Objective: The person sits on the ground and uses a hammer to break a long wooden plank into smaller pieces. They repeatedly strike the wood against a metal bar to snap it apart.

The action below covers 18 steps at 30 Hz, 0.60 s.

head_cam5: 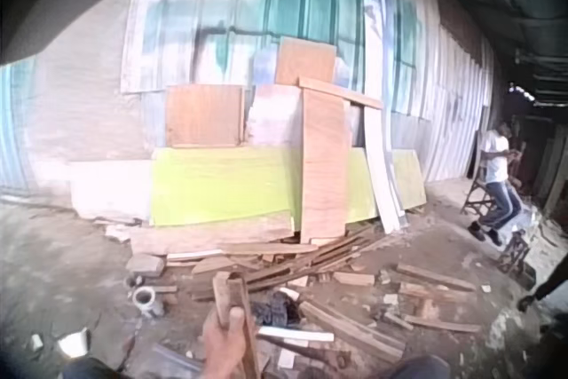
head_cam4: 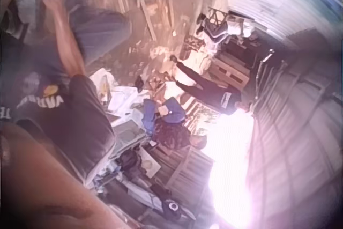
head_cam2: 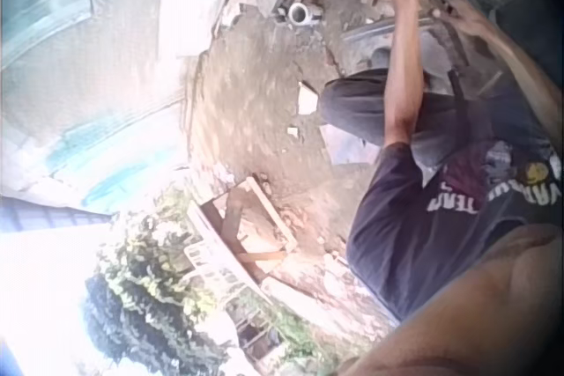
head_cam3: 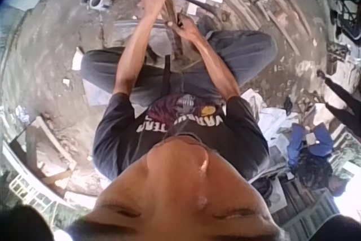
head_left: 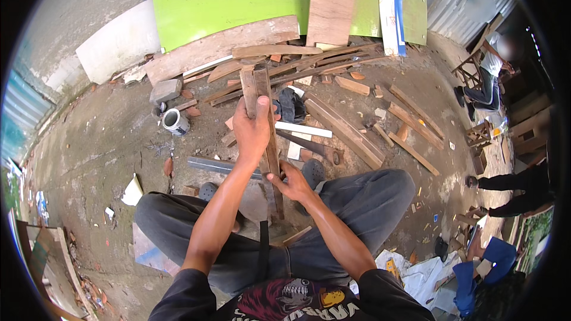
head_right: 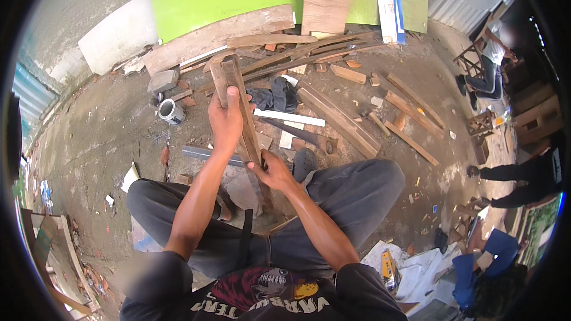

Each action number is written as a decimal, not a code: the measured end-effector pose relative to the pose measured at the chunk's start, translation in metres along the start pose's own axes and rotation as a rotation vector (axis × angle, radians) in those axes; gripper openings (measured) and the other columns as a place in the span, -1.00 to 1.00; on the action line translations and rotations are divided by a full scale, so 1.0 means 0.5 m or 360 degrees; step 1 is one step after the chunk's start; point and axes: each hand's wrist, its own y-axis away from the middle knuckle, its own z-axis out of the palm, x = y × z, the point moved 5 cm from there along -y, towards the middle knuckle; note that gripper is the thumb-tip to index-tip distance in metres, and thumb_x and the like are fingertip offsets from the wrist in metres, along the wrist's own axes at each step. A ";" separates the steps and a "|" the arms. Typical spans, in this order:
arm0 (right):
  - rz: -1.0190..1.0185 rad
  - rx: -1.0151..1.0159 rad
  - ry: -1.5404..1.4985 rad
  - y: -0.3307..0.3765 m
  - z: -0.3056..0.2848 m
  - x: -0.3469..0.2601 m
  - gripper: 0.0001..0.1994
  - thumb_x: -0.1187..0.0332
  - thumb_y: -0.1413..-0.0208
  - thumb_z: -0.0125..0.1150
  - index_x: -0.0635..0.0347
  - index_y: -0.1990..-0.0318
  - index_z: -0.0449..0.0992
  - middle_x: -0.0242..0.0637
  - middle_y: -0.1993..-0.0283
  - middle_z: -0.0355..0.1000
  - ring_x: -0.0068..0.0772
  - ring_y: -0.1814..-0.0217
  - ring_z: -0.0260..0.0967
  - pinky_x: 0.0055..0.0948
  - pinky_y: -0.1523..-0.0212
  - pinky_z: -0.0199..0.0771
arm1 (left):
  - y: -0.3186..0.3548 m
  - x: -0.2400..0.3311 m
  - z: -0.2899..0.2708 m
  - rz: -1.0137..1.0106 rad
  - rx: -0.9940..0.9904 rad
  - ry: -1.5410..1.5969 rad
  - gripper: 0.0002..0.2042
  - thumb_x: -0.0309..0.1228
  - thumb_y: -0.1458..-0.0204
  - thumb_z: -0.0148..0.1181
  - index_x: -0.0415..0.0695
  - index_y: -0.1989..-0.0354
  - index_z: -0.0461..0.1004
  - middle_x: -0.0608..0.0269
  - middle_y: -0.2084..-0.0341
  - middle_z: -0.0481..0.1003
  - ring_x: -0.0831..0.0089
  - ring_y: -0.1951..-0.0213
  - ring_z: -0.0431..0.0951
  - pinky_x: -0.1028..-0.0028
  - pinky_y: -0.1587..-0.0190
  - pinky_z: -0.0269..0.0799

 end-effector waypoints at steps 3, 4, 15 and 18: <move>0.0116 0.0091 0.0077 0.017 -0.027 0.020 -0.50 0.01 -0.14 0.23 0.42 0.18 0.43 0.11 0.40 0.43 -0.04 0.40 0.45 -0.15 0.37 0.40 | 0.001 -0.017 0.034 -0.0002 -0.0047 -0.0132 -0.41 0.11 -0.20 0.02 -0.34 0.15 0.39 0.06 0.46 0.53 0.34 0.50 0.62 0.46 0.49 0.50; 0.0155 0.0130 0.0111 0.024 -0.039 0.023 -0.50 0.01 -0.14 0.23 0.41 0.18 0.43 0.11 0.40 0.43 -0.03 0.39 0.46 -0.15 0.36 0.40 | 0.000 -0.023 0.045 -0.0029 -0.0055 -0.0129 -0.41 0.12 -0.20 0.01 -0.34 0.16 0.39 0.06 0.47 0.52 0.34 0.52 0.61 0.46 0.50 0.50; 0.0300 0.0304 0.0145 0.091 -0.062 0.084 -0.44 -0.07 -0.07 0.30 0.34 0.14 0.38 0.12 0.40 0.46 0.12 0.32 0.50 -0.10 0.29 0.44 | -0.062 -0.065 0.068 -0.0325 0.0062 0.0066 -0.28 0.27 -0.17 -0.13 -0.35 0.21 0.39 0.03 0.47 0.49 0.32 0.53 0.56 0.36 0.50 0.49; 0.0428 0.0318 0.0188 0.101 -0.072 0.090 -0.43 -0.10 -0.06 0.29 0.33 0.18 0.36 0.11 0.43 0.46 0.17 0.35 0.49 -0.08 0.31 0.44 | -0.090 -0.061 0.039 -0.0350 0.0201 0.0130 -0.26 0.29 -0.17 -0.16 -0.36 0.22 0.39 -0.01 0.43 0.49 0.30 0.48 0.57 0.34 0.46 0.49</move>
